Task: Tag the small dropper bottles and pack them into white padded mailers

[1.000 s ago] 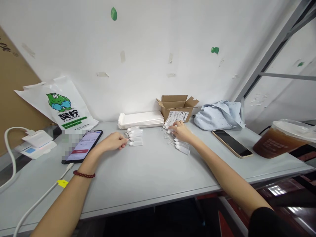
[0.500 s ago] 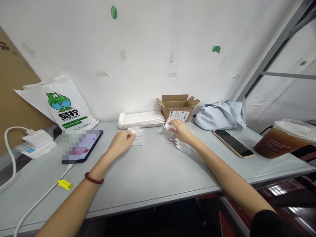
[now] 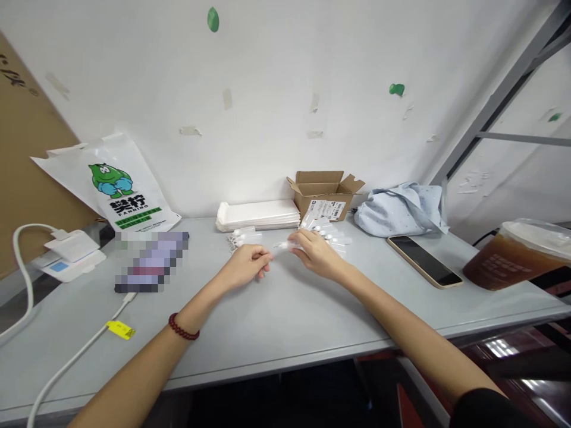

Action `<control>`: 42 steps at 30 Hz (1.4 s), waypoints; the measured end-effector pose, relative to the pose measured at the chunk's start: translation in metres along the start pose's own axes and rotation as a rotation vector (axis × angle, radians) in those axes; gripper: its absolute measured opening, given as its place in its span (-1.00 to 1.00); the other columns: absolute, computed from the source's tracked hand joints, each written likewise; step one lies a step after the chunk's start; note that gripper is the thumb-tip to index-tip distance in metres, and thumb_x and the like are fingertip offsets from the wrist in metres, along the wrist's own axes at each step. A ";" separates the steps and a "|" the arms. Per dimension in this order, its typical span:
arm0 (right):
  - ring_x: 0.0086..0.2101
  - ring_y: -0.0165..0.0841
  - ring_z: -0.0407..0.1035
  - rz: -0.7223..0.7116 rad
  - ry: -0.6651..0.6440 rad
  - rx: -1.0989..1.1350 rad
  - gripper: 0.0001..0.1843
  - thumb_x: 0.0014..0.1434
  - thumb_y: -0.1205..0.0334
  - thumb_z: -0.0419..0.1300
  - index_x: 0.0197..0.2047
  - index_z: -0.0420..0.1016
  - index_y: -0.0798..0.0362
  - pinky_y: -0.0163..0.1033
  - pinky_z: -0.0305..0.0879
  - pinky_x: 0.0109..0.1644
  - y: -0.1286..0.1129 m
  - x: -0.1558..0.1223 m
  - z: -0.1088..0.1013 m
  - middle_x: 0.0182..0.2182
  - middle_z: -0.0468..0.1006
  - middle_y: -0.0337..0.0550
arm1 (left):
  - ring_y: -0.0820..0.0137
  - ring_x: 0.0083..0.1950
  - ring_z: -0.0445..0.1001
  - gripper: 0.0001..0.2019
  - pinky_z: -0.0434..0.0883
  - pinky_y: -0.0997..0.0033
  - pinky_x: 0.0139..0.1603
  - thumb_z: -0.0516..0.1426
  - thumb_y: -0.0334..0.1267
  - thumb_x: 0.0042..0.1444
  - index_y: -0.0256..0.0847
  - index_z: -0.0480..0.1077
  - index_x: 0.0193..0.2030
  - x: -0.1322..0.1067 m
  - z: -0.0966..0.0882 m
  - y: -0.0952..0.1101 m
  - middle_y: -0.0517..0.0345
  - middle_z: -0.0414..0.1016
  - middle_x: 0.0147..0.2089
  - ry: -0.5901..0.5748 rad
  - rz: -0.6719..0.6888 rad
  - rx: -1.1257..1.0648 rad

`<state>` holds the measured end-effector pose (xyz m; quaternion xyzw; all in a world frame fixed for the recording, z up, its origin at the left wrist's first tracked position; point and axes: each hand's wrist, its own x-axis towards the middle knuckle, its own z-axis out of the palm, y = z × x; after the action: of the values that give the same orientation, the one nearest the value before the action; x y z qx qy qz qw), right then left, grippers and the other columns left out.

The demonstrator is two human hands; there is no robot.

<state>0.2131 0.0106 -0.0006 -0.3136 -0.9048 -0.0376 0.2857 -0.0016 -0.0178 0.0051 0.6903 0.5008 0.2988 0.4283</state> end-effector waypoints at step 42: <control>-0.26 -0.29 0.39 0.062 0.097 0.271 -0.86 0.22 0.33 0.05 -0.12 0.26 0.05 -0.21 0.32 -0.24 -0.016 0.000 -0.009 -0.26 0.47 -0.07 | 0.54 -0.49 0.30 -0.79 0.27 0.46 -0.38 0.24 -0.13 -0.06 -0.27 0.45 -0.45 -0.009 -0.012 0.017 0.22 0.38 -0.47 0.013 -0.085 -0.496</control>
<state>0.2077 -0.0043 0.0087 -0.2979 -0.8766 0.0785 0.3697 -0.0073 -0.0249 0.0262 0.5406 0.4435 0.3984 0.5936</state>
